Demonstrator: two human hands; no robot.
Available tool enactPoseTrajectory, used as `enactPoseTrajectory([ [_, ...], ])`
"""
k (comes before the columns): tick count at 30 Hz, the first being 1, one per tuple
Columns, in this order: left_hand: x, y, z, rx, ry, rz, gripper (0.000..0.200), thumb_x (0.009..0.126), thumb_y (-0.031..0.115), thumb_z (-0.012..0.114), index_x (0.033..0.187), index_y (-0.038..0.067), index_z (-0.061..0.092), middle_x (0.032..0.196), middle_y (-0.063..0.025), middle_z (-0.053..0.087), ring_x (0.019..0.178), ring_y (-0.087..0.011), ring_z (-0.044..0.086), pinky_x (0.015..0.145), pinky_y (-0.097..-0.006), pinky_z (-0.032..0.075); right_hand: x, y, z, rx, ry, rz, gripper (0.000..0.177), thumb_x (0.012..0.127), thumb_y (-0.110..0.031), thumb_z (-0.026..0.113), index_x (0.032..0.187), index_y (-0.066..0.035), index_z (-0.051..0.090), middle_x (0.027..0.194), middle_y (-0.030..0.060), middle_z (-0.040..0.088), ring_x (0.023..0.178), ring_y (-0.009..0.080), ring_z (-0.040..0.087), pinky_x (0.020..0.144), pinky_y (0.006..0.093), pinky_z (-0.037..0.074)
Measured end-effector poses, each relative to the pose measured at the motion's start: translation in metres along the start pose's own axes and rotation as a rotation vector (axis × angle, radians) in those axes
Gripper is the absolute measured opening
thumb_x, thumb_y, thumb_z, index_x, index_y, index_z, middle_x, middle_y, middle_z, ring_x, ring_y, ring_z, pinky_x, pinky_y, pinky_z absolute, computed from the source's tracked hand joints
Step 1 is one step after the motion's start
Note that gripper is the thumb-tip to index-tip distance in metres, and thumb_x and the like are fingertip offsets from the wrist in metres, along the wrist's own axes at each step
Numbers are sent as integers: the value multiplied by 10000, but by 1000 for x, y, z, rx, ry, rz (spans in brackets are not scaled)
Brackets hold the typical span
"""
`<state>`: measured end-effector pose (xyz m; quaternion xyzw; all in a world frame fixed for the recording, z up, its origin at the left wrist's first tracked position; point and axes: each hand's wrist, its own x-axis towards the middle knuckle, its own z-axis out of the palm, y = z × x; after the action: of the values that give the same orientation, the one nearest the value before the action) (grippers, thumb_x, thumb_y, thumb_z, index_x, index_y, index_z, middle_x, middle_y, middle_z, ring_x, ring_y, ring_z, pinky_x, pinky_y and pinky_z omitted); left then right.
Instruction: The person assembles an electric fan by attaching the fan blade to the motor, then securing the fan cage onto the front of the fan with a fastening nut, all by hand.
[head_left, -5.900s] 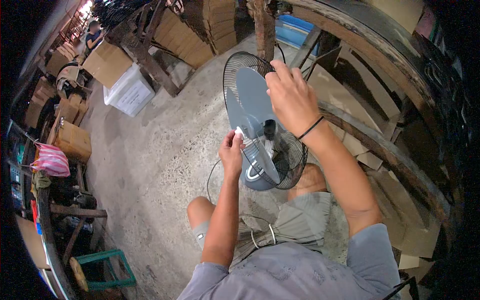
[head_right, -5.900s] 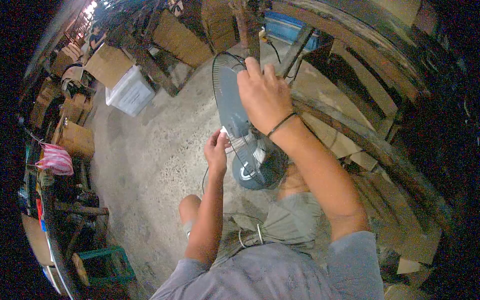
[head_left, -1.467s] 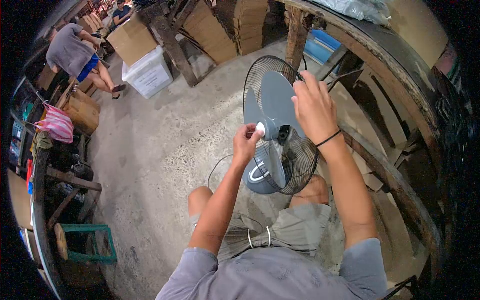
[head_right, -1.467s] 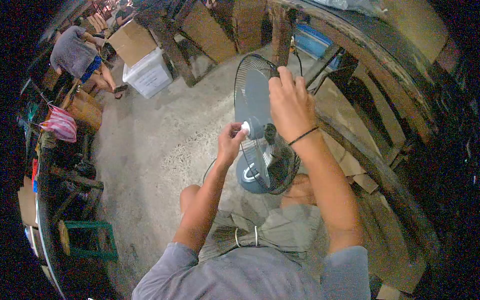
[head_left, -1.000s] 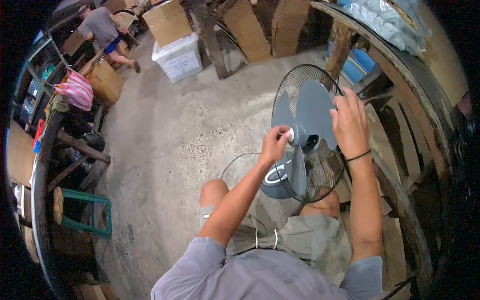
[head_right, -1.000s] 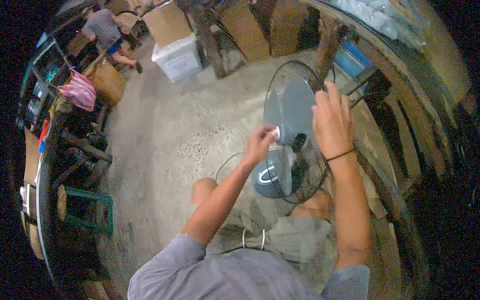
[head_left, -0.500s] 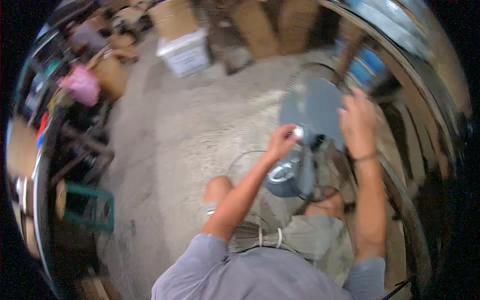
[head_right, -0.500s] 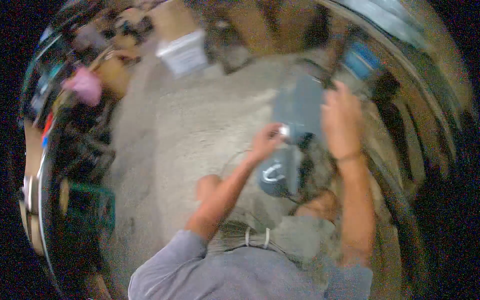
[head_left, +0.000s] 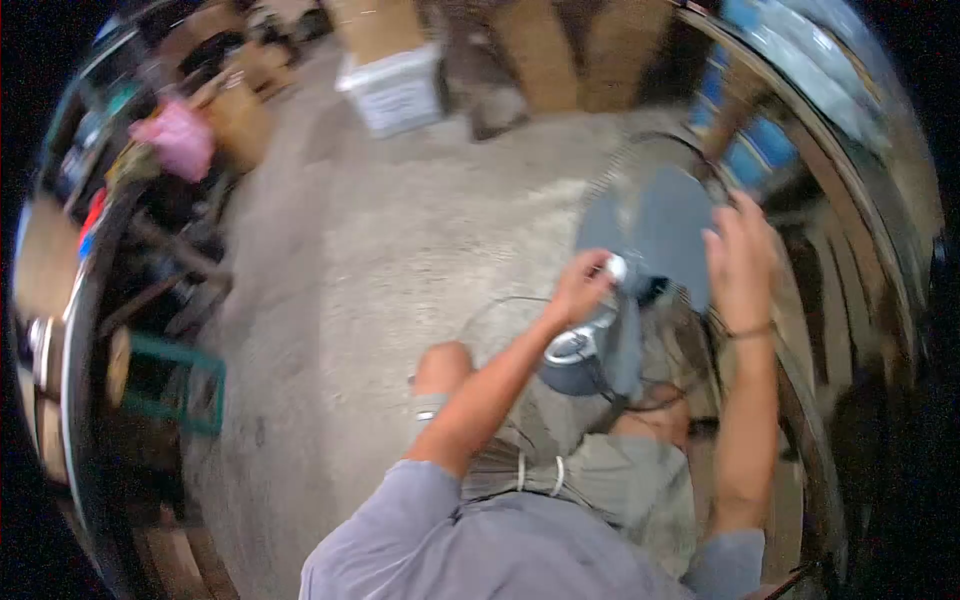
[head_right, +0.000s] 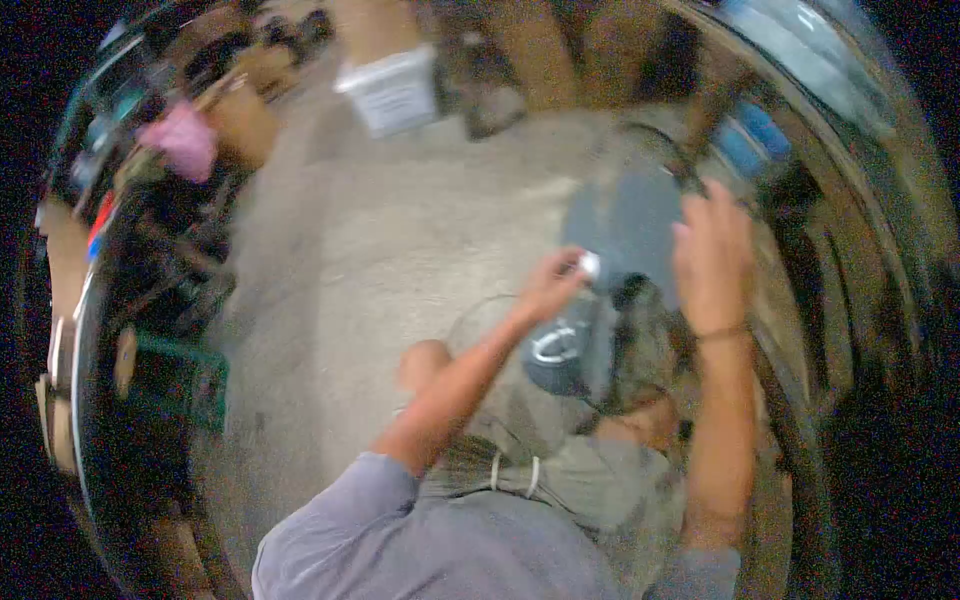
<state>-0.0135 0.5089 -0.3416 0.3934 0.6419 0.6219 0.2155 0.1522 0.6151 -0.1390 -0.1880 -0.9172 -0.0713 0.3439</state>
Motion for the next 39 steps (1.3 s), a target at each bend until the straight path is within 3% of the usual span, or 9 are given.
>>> enactPoseTrajectory([
  [3, 1, 16, 0, 72, 105, -55, 290, 897, 220, 584, 1090, 5, 595, 910, -91, 635, 804, -171, 624, 687, -295, 537, 5, -5, -2, 28, 35, 38, 227, 783, -92, 615, 985, -31, 531, 1230, 170, 490, 1065, 388, 488, 921, 455, 411],
  [9, 1, 39, -1, -50, 82, -278, 289, 898, 246, 593, 1064, 11, 579, 828, -68, 607, 660, -111, 567, 562, -257, 507, 6, -10, -6, -14, -17, 85, 231, 781, -95, 631, 986, -41, 539, 1228, 140, 495, 1040, 363, 511, 848, 449, 468],
  [17, 0, 30, -1, -14, 114, -126, 264, 849, 140, 631, 1083, 24, 593, 820, -84, 631, 681, -129, 590, 597, -271, 509, 6, -7, -2, -25, 13, 66, 215, 782, -105, 630, 968, -44, 538, 1222, 129, 498, 1021, 363, 521, 817, 449, 490],
  [19, 0, 24, -6, 224, 73, 182, 266, 841, 110, 630, 1097, 45, 595, 900, -93, 641, 735, -145, 603, 657, -279, 511, 7, -9, -4, -15, 4, 70, 207, 782, -104, 629, 957, -45, 537, 1207, 129, 503, 1009, 366, 525, 815, 450, 491],
  [23, -1, 31, -5, 164, 66, 117, 257, 840, 95, 625, 1088, 31, 601, 920, -87, 639, 776, -151, 609, 696, -289, 507, 7, -8, -3, -28, 11, 72, 196, 780, -98, 626, 947, -46, 537, 1199, 129, 506, 999, 368, 528, 812, 448, 491],
  [28, 1, 31, -4, -108, 50, -163, 311, 837, 70, 619, 1137, 9, 564, 1016, -92, 619, 892, -170, 597, 804, -302, 489, 7, -5, -3, -31, 39, 37, 198, 766, -90, 626, 934, -35, 535, 1187, 141, 508, 969, 361, 535, 785, 442, 497],
  [31, 0, 22, -3, -23, 62, 95, 314, 867, 128, 612, 1152, 7, 558, 1006, -101, 621, 877, -174, 596, 786, -294, 489, 7, -7, -3, -32, 44, 33, 203, 762, -85, 629, 933, -33, 534, 1179, 145, 510, 961, 361, 538, 776, 439, 500],
  [35, -1, 27, 1, -95, 190, 109, 338, 879, 199, 617, 1143, -5, 562, 976, -108, 628, 841, -174, 600, 726, -291, 501, 8, -10, -6, -20, 29, 53, 205, 760, -83, 631, 932, -35, 532, 1183, 141, 509, 964, 361, 539, 773, 438, 501],
  [39, 0, 28, -4, 106, 169, -180, 280, 857, 197, 633, 1043, -13, 625, 884, -84, 663, 810, -170, 634, 735, -287, 511, 7, -10, -6, -4, 3, 94, 210, 786, -104, 642, 955, -46, 532, 1208, 116, 504, 999, 344, 524, 818, 437, 468],
])
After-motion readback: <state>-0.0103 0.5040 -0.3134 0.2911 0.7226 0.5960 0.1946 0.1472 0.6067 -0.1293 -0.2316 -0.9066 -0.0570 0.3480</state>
